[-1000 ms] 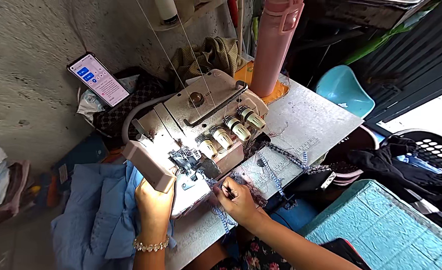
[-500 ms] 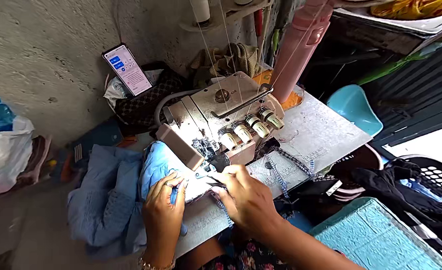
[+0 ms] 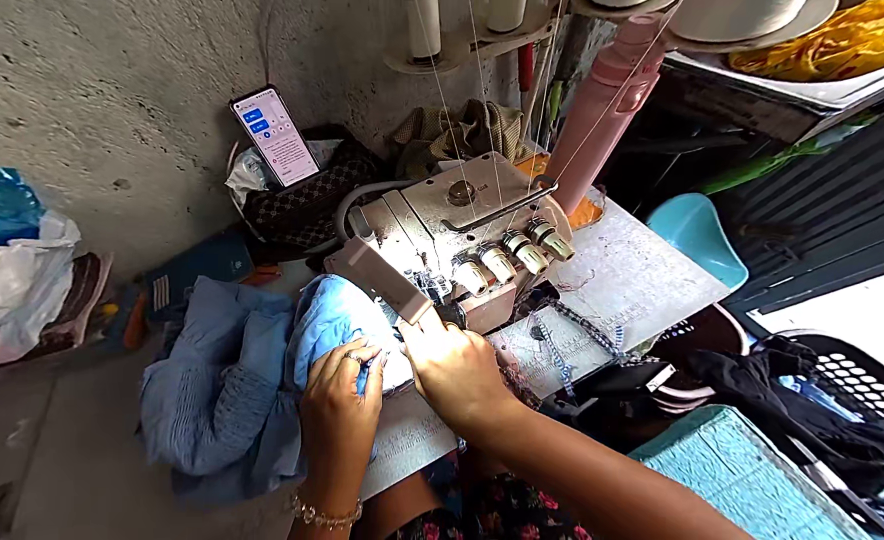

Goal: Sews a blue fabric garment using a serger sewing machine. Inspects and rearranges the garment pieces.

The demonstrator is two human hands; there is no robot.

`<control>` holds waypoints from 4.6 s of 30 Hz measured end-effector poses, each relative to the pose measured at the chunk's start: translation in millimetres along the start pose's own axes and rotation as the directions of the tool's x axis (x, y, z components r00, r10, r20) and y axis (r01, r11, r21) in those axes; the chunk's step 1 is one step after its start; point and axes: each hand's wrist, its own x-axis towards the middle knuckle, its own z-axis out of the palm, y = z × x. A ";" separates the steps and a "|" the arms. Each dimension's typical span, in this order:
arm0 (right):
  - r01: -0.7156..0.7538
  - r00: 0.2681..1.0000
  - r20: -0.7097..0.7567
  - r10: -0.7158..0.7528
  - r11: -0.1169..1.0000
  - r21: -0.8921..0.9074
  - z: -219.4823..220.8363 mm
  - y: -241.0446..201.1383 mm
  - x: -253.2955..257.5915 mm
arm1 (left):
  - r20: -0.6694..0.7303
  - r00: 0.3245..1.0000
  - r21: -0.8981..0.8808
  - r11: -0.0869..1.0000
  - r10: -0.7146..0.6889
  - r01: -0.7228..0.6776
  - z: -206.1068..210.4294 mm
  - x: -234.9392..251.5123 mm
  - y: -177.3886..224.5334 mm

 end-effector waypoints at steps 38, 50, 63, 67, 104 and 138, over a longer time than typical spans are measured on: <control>-0.296 0.939 0.337 0.066 0.654 0.697 -16.1 26.8 -16.7 | 0.207 0.972 -0.216 0.974 0.115 -0.069 -18.4 25.5 10.1; -0.230 0.971 0.227 0.079 0.571 0.788 -17.8 27.7 -46.4 | 0.204 0.979 -0.024 1.000 0.012 -0.007 -25.2 -28.6 -3.8; -0.208 0.972 0.235 -0.006 0.444 0.872 -25.4 10.0 -71.4 | 0.117 0.803 0.052 0.811 -0.585 0.583 -141.4 14.2 -189.1; -0.309 0.777 0.477 -0.411 0.412 0.857 -27.7 -2.1 -74.7 | 0.253 0.762 -0.107 0.765 -0.596 0.635 -148.5 26.3 -210.8; -0.151 0.956 0.234 -0.176 0.388 0.909 23.6 -84.1 -23.9 | -0.058 0.952 -0.410 0.877 -0.301 0.252 -299.4 94.9 -38.1; -0.615 0.778 0.619 -0.104 0.074 0.785 65.0 -100.7 -14.5 | 0.257 0.865 0.144 0.902 -0.431 0.407 -108.8 -146.2 -102.5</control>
